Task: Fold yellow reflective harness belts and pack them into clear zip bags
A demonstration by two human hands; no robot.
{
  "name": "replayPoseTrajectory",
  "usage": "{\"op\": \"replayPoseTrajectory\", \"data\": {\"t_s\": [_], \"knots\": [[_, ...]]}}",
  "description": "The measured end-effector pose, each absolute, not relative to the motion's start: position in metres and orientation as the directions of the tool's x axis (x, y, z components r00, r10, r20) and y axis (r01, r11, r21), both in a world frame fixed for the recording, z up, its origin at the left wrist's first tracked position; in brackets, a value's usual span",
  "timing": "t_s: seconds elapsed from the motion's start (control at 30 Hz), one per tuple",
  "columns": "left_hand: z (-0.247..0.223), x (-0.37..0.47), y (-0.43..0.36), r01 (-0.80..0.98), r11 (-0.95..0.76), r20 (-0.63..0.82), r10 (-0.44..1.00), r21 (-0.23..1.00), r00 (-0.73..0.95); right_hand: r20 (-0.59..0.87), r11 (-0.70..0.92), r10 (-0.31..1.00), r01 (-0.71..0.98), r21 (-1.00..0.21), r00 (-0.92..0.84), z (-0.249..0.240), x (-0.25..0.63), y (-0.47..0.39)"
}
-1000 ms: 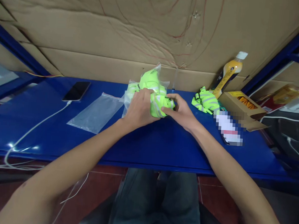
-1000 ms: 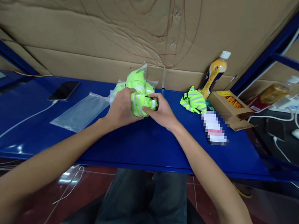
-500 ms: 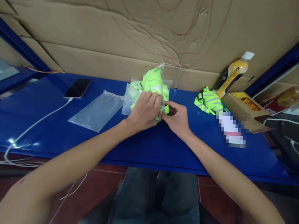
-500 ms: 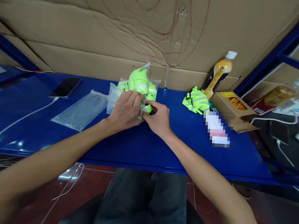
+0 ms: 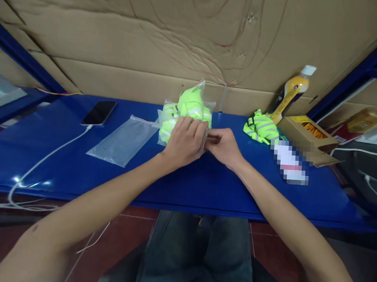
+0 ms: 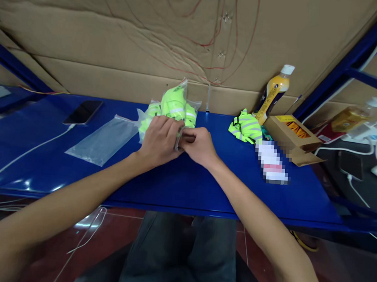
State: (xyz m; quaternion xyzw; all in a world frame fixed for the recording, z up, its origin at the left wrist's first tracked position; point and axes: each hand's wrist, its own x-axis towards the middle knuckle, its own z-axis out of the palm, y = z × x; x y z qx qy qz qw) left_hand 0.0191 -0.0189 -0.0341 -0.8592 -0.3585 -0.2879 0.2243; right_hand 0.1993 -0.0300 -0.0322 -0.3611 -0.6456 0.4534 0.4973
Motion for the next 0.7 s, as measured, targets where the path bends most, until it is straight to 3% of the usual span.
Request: {"op": "replayPoseTrajectory", "data": {"t_s": [0.17, 0.27, 0.47, 0.57, 0.7], "knots": [[-0.044, 0.022, -0.024, 0.702, -0.66, 0.643, 0.421, -0.267, 0.64, 0.409, 0.459, 0.887, 0.333, -0.823, -0.212, -0.035, 0.186, -0.04], [-0.04, 0.022, -0.024, 0.691, -0.676, 0.618, 0.435, -0.256, 0.655, 0.461, 0.501, 0.865, 0.415, -0.76, -0.2, -0.031, 0.186, -0.041], [-0.01, 0.021, -0.023, 0.585, -0.809, 0.592, 0.448, -0.05, 0.67, 0.371, 0.387, 0.909, 0.059, -0.92, -0.189, -0.037, 0.196, -0.027], [-0.002, 0.008, -0.015, 0.532, -0.845, 0.554, 0.417, -0.056, 0.72, 0.257, 0.25, 0.96, -0.071, -0.966, -0.109, -0.038, 0.198, -0.022], [-0.007, -0.017, 0.007, 0.61, -0.788, 0.553, 0.476, -0.077, 0.684, 0.055, 0.045, 0.998, -0.236, -0.971, -0.033, -0.032, 0.201, -0.022]]}}
